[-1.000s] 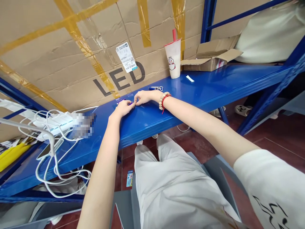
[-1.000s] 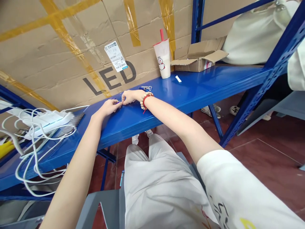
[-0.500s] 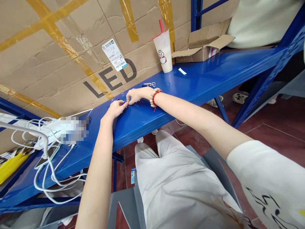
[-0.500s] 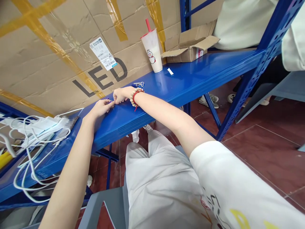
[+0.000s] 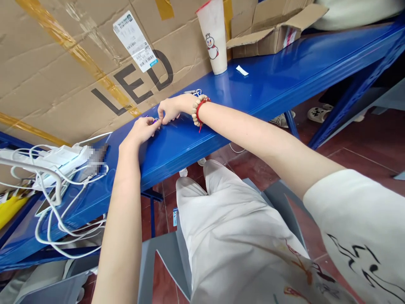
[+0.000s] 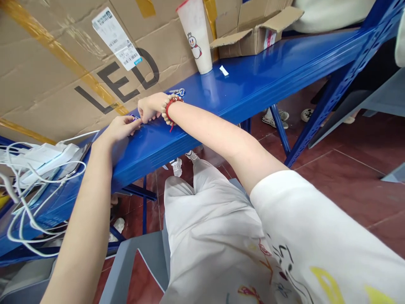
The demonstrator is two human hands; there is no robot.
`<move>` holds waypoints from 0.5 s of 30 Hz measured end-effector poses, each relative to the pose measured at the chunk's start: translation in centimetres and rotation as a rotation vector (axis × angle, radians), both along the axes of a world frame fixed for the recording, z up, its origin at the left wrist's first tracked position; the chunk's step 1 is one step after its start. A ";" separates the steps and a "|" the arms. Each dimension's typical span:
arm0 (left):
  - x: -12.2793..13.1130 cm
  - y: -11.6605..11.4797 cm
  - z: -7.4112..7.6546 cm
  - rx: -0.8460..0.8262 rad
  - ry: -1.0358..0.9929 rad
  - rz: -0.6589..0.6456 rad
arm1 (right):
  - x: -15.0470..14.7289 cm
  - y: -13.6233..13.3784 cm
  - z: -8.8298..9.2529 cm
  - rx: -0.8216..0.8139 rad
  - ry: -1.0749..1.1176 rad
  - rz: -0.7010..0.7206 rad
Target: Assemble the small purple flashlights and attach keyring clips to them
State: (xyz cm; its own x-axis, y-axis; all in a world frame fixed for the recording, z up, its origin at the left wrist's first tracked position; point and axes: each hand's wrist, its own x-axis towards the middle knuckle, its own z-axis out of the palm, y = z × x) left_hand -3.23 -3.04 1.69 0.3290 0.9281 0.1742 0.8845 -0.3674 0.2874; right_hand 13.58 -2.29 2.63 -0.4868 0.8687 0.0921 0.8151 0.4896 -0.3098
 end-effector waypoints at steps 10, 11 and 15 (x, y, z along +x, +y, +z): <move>1.0 -1.7 0.8 -0.060 0.050 0.027 | -0.1 -0.1 -0.1 -0.032 0.060 -0.045; 1.1 -1.7 0.8 -0.062 0.049 0.028 | 0.0 -0.1 -0.1 -0.037 0.067 -0.036; 1.2 -1.9 0.8 -0.074 0.034 0.045 | 0.0 -0.2 0.0 -0.037 0.027 -0.019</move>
